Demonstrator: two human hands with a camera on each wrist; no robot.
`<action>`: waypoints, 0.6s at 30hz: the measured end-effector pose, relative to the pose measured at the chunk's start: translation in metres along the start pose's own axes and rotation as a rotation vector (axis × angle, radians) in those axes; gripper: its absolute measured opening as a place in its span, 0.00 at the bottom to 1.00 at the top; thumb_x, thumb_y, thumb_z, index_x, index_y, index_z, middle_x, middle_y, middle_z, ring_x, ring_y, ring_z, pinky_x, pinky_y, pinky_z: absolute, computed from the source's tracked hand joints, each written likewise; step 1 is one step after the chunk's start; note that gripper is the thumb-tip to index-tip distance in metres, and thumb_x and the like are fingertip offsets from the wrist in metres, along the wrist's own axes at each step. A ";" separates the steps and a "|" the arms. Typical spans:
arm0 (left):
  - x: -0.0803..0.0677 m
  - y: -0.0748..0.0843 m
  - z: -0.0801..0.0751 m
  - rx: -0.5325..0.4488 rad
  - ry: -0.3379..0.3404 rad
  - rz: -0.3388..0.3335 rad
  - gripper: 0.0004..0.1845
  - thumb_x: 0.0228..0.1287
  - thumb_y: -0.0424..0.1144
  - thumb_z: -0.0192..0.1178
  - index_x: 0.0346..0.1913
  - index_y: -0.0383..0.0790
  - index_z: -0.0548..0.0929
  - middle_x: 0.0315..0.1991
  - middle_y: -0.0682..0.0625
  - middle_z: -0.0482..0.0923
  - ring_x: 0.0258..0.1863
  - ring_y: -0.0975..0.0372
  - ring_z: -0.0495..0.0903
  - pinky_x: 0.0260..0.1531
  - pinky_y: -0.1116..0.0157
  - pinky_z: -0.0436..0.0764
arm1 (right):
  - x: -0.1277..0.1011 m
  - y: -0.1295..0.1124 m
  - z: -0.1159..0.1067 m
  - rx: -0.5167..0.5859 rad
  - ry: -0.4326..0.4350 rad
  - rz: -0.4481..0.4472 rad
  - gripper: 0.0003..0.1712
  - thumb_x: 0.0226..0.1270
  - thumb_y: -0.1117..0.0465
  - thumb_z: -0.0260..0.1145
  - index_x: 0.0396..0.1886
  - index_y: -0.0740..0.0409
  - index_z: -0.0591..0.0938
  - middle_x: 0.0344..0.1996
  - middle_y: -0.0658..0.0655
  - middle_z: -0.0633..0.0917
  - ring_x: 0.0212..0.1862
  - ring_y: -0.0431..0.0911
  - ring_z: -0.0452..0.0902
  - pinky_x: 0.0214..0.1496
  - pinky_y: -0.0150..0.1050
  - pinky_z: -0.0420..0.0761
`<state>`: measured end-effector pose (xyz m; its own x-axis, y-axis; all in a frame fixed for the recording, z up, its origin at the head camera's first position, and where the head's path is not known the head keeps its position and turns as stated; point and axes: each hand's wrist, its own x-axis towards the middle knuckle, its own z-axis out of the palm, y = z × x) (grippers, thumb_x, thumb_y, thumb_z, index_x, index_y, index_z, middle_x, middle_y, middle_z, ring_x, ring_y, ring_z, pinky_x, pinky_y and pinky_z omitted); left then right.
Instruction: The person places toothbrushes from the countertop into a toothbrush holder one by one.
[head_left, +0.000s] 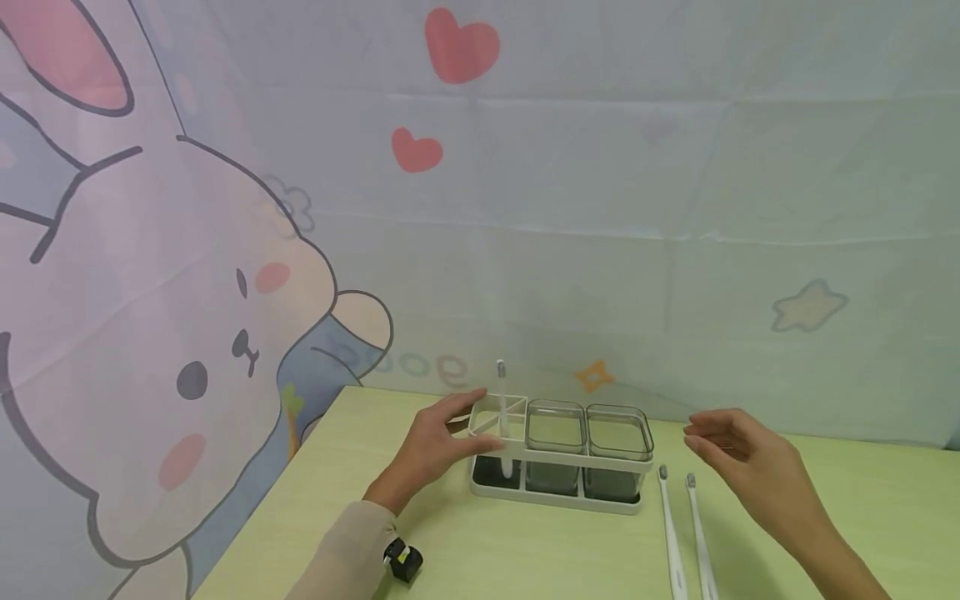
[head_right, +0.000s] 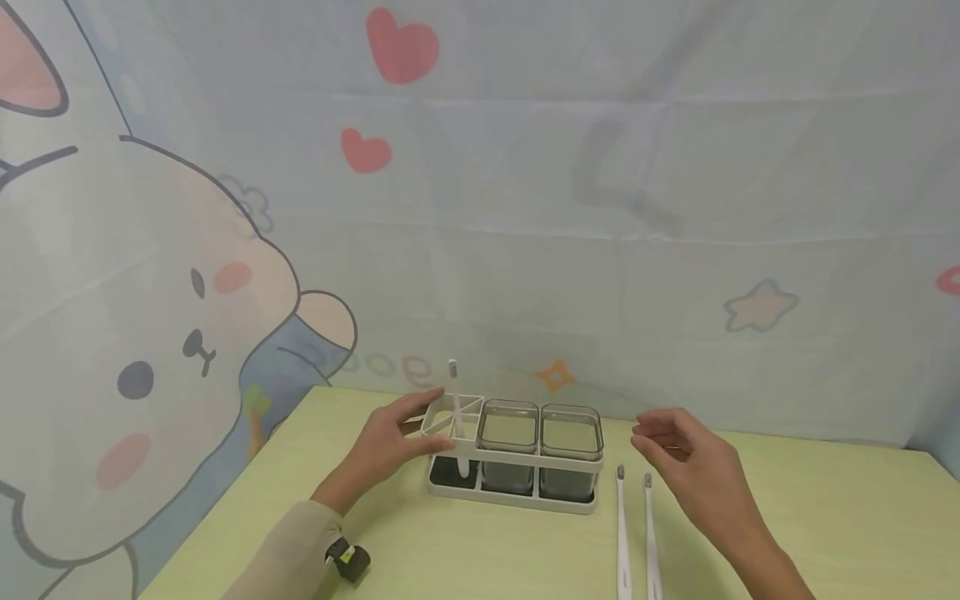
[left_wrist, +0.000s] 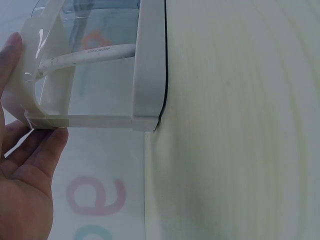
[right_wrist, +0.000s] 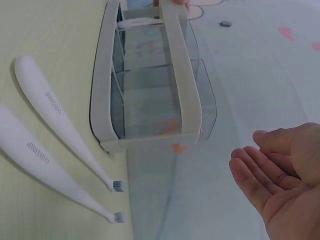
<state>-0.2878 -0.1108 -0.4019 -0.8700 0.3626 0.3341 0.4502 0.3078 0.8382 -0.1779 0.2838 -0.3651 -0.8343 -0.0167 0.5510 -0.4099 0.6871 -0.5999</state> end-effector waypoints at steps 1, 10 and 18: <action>0.000 0.000 0.000 0.000 -0.001 0.003 0.42 0.62 0.44 0.80 0.77 0.41 0.75 0.74 0.43 0.73 0.68 0.44 0.78 0.66 0.54 0.81 | -0.001 0.002 -0.001 -0.004 -0.008 0.015 0.13 0.75 0.64 0.72 0.56 0.59 0.85 0.44 0.54 0.91 0.44 0.28 0.84 0.45 0.19 0.83; -0.001 -0.001 0.000 -0.014 0.005 -0.009 0.42 0.61 0.44 0.81 0.77 0.44 0.76 0.74 0.43 0.73 0.68 0.43 0.78 0.66 0.54 0.81 | -0.003 0.020 -0.007 0.025 -0.129 0.132 0.15 0.76 0.59 0.72 0.57 0.60 0.85 0.45 0.53 0.90 0.41 0.35 0.87 0.41 0.28 0.86; 0.001 -0.002 0.001 -0.007 -0.001 0.002 0.42 0.62 0.44 0.80 0.77 0.42 0.75 0.73 0.41 0.73 0.68 0.42 0.77 0.66 0.53 0.81 | -0.003 0.045 -0.007 0.059 -0.309 0.287 0.17 0.78 0.59 0.70 0.56 0.68 0.83 0.44 0.56 0.89 0.43 0.45 0.88 0.44 0.35 0.89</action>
<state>-0.2894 -0.1108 -0.4040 -0.8689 0.3642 0.3353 0.4505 0.3011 0.8405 -0.1910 0.3203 -0.3900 -0.9853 -0.0538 0.1623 -0.1577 0.6530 -0.7408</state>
